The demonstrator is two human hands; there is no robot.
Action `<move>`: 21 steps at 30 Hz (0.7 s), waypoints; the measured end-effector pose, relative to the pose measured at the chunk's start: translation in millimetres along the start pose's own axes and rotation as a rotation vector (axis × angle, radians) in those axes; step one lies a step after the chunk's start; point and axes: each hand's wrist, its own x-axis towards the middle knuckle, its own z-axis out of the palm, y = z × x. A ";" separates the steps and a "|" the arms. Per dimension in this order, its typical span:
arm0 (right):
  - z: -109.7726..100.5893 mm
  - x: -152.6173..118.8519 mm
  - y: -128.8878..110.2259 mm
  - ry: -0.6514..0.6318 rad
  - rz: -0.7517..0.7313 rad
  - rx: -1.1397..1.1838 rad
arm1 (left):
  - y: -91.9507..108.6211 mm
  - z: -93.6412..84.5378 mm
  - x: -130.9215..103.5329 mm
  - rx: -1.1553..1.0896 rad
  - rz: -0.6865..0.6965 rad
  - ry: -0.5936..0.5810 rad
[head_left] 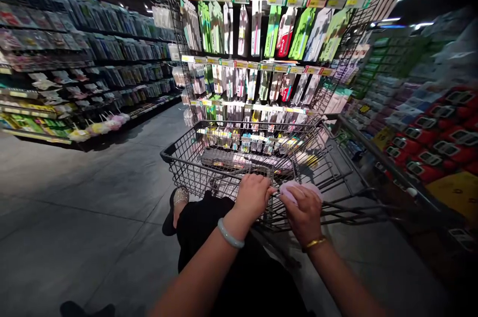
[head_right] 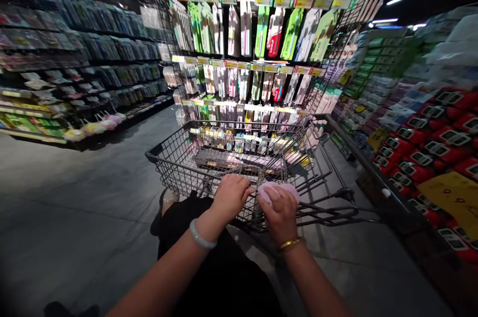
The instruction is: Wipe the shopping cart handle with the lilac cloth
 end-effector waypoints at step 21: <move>-0.4 -36.7 -18.9 -0.104 0.061 0.254 | -11.8 -6.0 -6.1 0.001 -0.097 -0.037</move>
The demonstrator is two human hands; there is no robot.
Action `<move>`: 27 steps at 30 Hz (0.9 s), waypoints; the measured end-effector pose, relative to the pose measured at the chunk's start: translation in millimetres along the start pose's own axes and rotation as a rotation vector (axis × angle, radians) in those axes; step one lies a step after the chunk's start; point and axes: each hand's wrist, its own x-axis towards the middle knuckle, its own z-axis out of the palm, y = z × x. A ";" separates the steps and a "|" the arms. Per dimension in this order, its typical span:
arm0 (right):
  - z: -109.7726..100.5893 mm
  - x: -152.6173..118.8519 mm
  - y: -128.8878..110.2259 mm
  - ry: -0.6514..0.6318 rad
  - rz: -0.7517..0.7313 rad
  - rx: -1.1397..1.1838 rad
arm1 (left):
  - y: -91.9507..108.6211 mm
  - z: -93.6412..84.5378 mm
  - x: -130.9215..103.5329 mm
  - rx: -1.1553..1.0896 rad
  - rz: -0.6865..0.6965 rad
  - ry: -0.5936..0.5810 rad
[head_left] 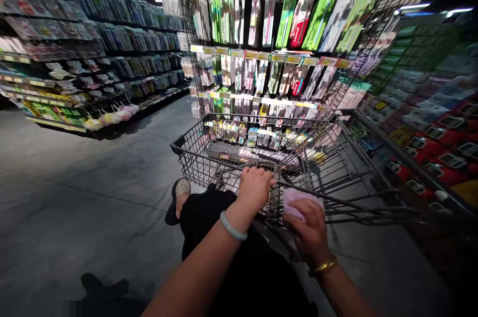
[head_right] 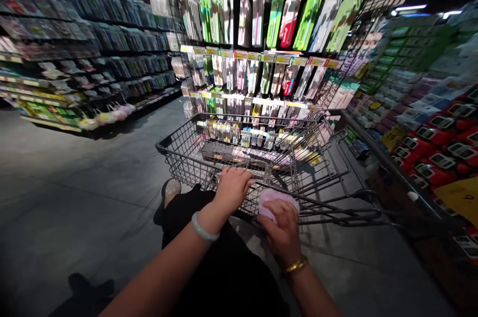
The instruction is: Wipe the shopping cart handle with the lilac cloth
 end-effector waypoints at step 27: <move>9.9 38.0 -14.8 0.043 0.018 -0.035 | -2.0 3.4 1.5 0.046 -0.056 0.000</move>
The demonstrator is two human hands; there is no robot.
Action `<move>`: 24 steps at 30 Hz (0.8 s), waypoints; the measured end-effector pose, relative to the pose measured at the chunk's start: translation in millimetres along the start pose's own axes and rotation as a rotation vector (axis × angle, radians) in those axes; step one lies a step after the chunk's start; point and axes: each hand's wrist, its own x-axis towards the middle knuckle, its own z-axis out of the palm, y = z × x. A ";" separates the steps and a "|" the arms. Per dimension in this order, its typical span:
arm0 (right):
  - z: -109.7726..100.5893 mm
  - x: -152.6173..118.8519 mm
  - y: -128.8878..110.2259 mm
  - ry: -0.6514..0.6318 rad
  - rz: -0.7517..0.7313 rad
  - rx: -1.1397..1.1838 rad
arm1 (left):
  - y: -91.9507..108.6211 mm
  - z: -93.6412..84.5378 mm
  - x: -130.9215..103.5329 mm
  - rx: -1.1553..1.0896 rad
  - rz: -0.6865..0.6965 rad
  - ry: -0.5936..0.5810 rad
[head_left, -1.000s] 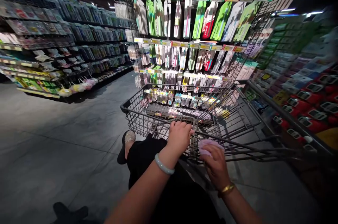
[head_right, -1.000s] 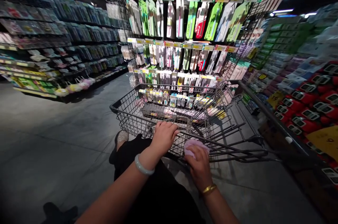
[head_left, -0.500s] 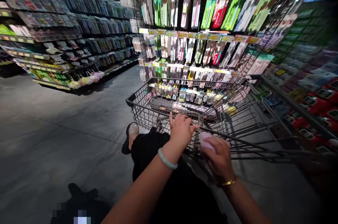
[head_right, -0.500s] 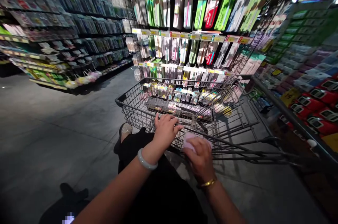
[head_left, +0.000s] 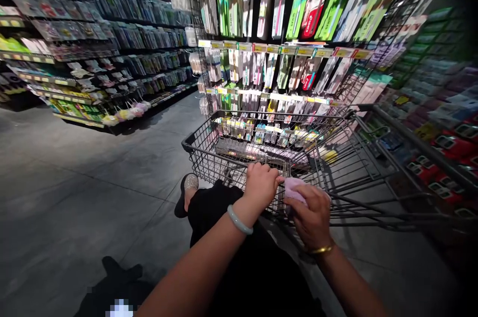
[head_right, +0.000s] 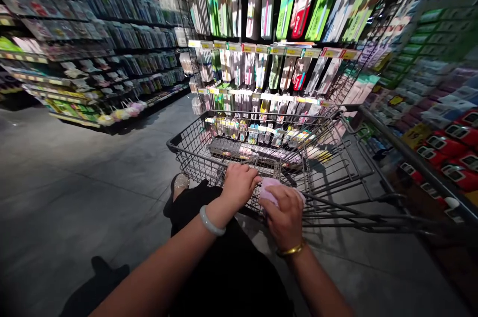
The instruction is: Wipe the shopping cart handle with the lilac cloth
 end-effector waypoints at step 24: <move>23.4 -2.4 -9.4 -0.086 0.042 0.054 | -15.3 2.6 0.6 0.018 -0.072 0.014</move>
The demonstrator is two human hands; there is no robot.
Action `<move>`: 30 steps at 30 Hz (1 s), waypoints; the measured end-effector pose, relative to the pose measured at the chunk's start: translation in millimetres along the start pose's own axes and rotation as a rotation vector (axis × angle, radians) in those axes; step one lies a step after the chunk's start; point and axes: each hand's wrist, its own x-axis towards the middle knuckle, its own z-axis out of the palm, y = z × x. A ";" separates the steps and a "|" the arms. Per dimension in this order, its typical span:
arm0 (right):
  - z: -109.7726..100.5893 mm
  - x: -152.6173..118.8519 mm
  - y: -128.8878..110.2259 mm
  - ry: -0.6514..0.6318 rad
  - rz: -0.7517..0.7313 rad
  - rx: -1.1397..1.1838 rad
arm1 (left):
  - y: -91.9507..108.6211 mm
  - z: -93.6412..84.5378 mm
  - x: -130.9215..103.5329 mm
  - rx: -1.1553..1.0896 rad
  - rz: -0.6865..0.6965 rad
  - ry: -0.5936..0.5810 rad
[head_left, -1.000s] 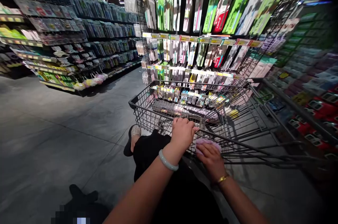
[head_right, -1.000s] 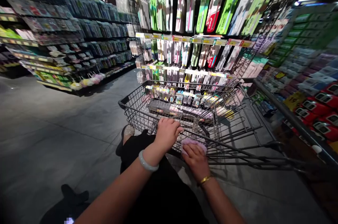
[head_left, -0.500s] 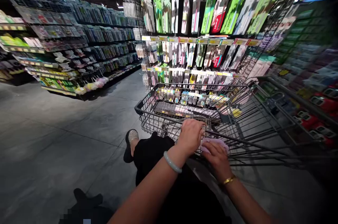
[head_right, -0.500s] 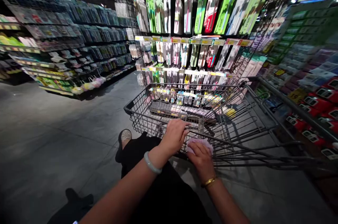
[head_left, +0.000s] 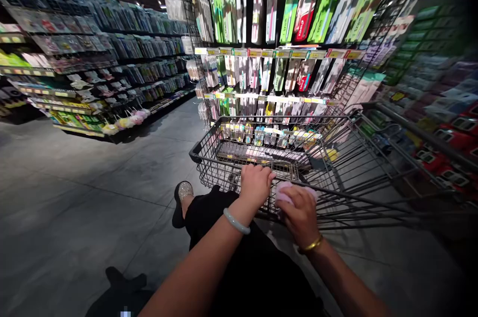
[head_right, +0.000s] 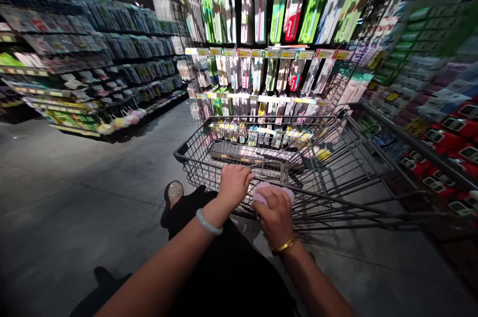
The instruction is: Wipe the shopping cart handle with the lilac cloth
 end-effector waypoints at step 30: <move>8.3 24.7 5.6 0.026 0.031 -0.019 | -27.5 1.8 2.3 -0.067 0.021 -0.030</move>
